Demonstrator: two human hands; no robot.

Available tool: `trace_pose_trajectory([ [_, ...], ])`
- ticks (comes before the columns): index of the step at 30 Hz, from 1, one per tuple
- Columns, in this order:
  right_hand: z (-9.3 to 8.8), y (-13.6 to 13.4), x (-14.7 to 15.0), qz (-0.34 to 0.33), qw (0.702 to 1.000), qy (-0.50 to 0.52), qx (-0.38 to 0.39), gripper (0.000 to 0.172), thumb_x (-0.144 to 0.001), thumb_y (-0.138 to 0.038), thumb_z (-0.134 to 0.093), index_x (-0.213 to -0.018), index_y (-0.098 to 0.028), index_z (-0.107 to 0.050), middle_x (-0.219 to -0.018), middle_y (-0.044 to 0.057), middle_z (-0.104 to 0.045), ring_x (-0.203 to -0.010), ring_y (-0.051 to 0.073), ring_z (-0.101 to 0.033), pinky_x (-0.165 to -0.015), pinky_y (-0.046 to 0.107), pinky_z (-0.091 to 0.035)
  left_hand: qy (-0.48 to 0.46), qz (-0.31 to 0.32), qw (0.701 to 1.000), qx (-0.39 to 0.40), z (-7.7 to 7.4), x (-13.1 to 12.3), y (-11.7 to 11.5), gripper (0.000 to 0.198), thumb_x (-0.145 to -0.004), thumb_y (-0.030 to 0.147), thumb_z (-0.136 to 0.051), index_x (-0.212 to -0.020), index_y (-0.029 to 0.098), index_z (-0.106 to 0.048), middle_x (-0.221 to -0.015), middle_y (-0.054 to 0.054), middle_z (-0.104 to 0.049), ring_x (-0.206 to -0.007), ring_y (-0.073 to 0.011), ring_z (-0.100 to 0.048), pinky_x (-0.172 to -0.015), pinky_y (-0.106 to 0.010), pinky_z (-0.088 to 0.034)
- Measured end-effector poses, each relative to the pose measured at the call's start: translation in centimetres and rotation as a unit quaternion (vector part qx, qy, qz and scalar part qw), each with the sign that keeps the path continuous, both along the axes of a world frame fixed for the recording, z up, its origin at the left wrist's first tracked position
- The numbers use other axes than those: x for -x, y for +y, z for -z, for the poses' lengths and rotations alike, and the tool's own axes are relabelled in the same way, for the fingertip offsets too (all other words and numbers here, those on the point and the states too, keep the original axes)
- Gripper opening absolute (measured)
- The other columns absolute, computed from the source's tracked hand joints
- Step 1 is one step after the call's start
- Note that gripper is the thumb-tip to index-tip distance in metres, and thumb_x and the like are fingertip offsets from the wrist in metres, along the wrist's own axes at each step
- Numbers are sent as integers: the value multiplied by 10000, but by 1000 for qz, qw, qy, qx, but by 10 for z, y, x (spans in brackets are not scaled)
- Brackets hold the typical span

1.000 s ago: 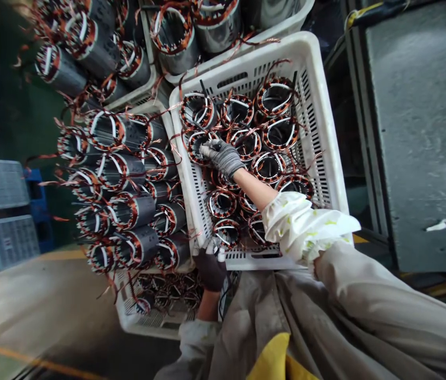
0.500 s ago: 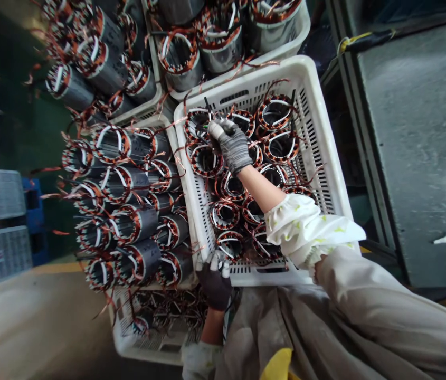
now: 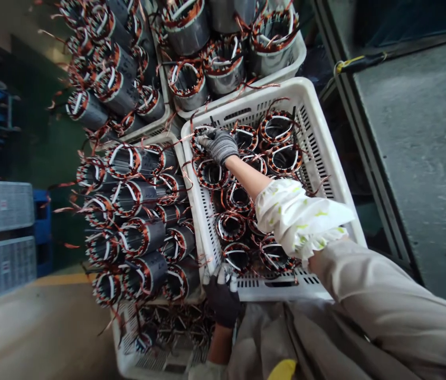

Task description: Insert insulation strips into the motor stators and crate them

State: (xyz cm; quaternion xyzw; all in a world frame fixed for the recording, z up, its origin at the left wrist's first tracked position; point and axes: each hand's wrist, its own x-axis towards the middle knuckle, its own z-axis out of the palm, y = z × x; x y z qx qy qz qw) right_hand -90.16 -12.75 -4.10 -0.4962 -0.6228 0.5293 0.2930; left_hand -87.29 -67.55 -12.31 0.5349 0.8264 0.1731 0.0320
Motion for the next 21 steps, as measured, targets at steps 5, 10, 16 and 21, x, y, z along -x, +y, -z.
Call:
trace_pose_trajectory([
  [5, -2, 1, 4, 1, 1000, -27, -1, 204, -1017, -355, -773, -1081, -190, -873, -932, 27, -773, -917, 211, -678, -1039, 384, -586, -41, -16, 999, 21, -2, 1, -2, 288, -1140, 469, -595, -1307, 370, -807, -1320, -210, -834, -1363, -514, -763, -1210, -940, -486],
  [10, 5, -2, 7, 25, 999, -34, -11, 204, -1037, -359, -749, -1088, -194, -858, -934, 22, -770, -922, 212, -678, -1049, 398, -590, -51, -29, 998, 29, -2, -1, -2, 352, -1143, 502, -559, -1383, 381, -786, -1350, -221, -820, -1391, -534, -745, -1174, -969, -493],
  [16, 15, 2, 10, 21, 999, -34, -17, 208, -990, -380, -792, -1094, -209, -850, -935, 28, -767, -944, 224, -682, -1063, 404, -590, -93, -36, 994, 43, -8, -4, 2, 340, -1134, 465, -602, -1408, 362, -775, -1401, -219, -815, -1444, -523, -729, -1231, -966, -465],
  [21, 8, 3, 8, 4, 998, -63, -16, 187, -992, -409, -815, -1027, -230, -854, -875, 17, -722, -930, 235, -673, -1043, 409, -586, -131, -32, 989, 66, -16, -2, 6, 289, -1111, 442, -643, -1336, 396, -819, -1424, -195, -816, -1538, -512, -672, -1320, -956, -381],
])
